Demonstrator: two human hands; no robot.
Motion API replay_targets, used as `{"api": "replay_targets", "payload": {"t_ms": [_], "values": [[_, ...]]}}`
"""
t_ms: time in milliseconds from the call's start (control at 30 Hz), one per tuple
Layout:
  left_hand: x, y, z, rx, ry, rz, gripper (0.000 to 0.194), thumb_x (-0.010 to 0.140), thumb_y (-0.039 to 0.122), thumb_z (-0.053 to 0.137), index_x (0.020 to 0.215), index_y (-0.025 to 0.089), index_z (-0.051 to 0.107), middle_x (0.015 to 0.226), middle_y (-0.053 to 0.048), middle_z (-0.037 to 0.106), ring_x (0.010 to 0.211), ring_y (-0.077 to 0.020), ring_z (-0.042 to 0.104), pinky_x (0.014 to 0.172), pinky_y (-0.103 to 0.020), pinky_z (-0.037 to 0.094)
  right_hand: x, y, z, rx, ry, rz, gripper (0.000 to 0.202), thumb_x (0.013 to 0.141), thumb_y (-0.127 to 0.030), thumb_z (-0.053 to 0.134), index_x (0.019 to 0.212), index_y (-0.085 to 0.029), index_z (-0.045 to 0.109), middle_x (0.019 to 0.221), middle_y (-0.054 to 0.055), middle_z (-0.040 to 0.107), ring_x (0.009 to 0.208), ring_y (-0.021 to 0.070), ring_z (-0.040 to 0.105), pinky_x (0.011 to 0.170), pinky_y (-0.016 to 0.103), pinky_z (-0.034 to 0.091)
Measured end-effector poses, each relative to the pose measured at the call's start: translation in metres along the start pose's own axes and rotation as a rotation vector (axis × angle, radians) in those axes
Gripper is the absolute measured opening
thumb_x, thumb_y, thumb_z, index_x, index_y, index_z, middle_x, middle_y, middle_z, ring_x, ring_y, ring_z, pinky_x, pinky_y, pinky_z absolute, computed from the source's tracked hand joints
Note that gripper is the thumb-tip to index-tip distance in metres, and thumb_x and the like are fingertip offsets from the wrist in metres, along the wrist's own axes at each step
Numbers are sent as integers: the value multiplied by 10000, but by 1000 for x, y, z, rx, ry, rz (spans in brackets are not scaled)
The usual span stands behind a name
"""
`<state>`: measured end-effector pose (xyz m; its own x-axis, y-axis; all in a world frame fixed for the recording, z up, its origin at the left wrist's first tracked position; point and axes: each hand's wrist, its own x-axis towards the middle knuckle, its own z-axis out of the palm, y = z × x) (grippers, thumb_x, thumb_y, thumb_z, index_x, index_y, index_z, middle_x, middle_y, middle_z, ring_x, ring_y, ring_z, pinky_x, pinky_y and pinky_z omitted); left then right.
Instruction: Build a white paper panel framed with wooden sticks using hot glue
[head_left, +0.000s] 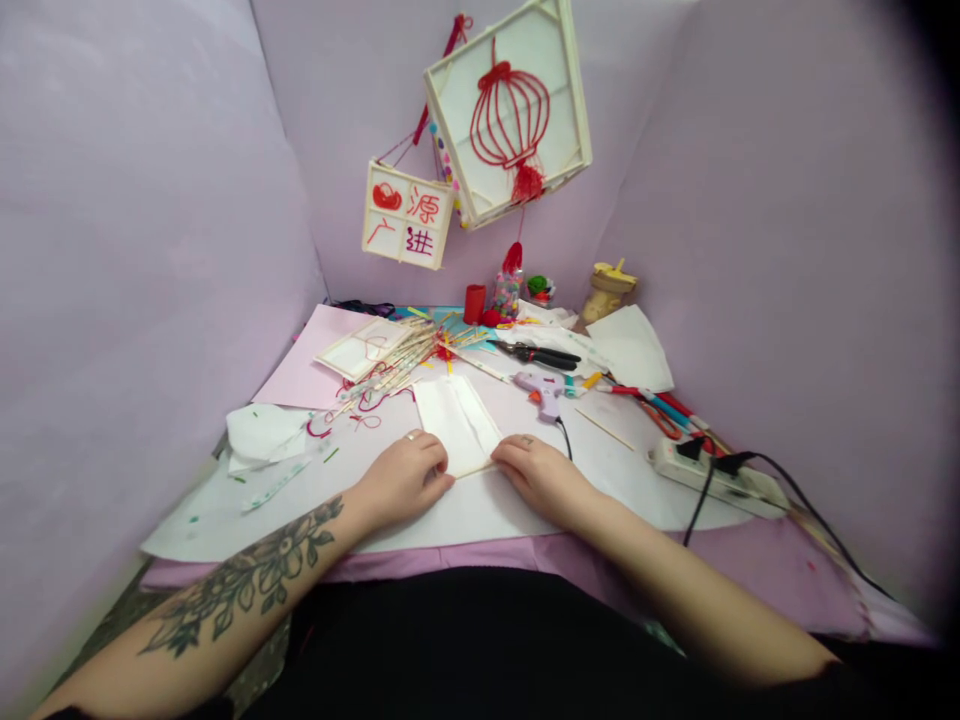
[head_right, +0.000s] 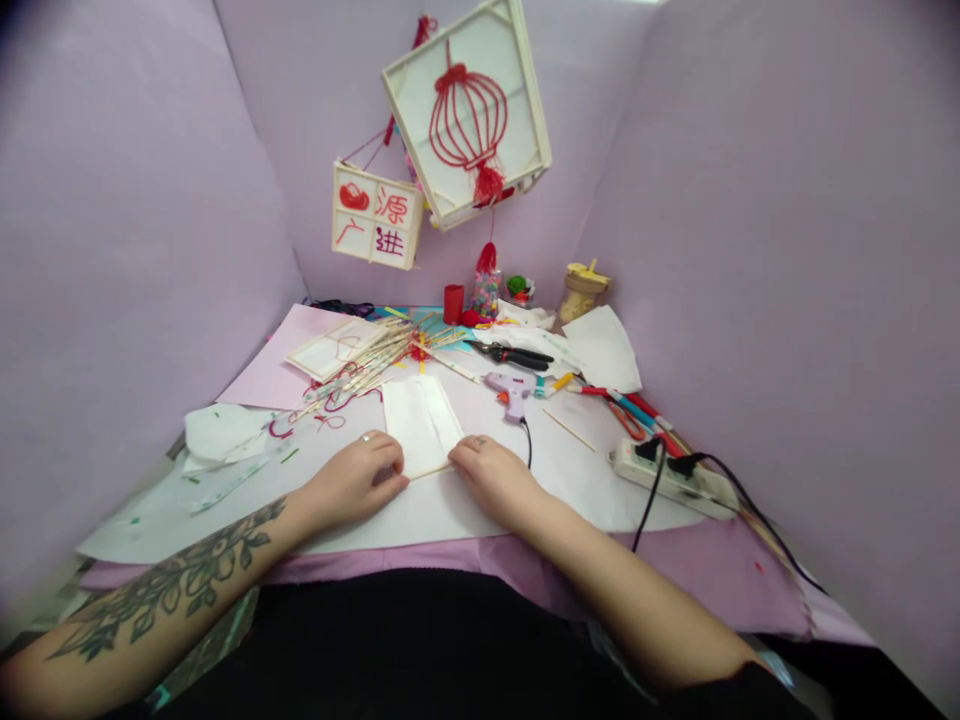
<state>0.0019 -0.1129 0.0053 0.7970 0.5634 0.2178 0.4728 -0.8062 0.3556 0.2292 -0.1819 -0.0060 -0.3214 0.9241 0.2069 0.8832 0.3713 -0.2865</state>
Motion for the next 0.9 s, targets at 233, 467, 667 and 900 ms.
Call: {"api": "replay_targets", "payload": {"t_ms": [233,467,667,900], "values": [[4,-11,2,-141,-8,43,193,890,196,447,768,169,594,801,-44,619,807,-171,535,818,-324,400,17,0,-9,-79,-152,30,115,862,-109,501,846,-172,596,878,70,575,824,184,508,708,280,380],[5,-16,3,-214,-3,53,157,862,184,498,757,174,614,788,-31,627,820,-162,546,827,-311,399,10,17,-12,402,26,34,136,779,-63,463,775,-190,510,795,18,527,753,151,482,697,262,383],[2,-18,5,-236,8,60,94,831,212,558,790,182,636,821,-32,649,868,-170,558,853,-315,417,24,10,-15,550,76,184,26,758,-173,506,743,-192,517,700,-14,496,640,131,443,605,250,352],[0,-32,4,-118,146,44,198,878,183,474,947,180,660,1055,-79,667,1067,-216,553,967,-394,415,24,18,-18,456,101,265,68,813,-221,445,753,-210,474,776,15,577,725,161,531,659,275,410]]}}
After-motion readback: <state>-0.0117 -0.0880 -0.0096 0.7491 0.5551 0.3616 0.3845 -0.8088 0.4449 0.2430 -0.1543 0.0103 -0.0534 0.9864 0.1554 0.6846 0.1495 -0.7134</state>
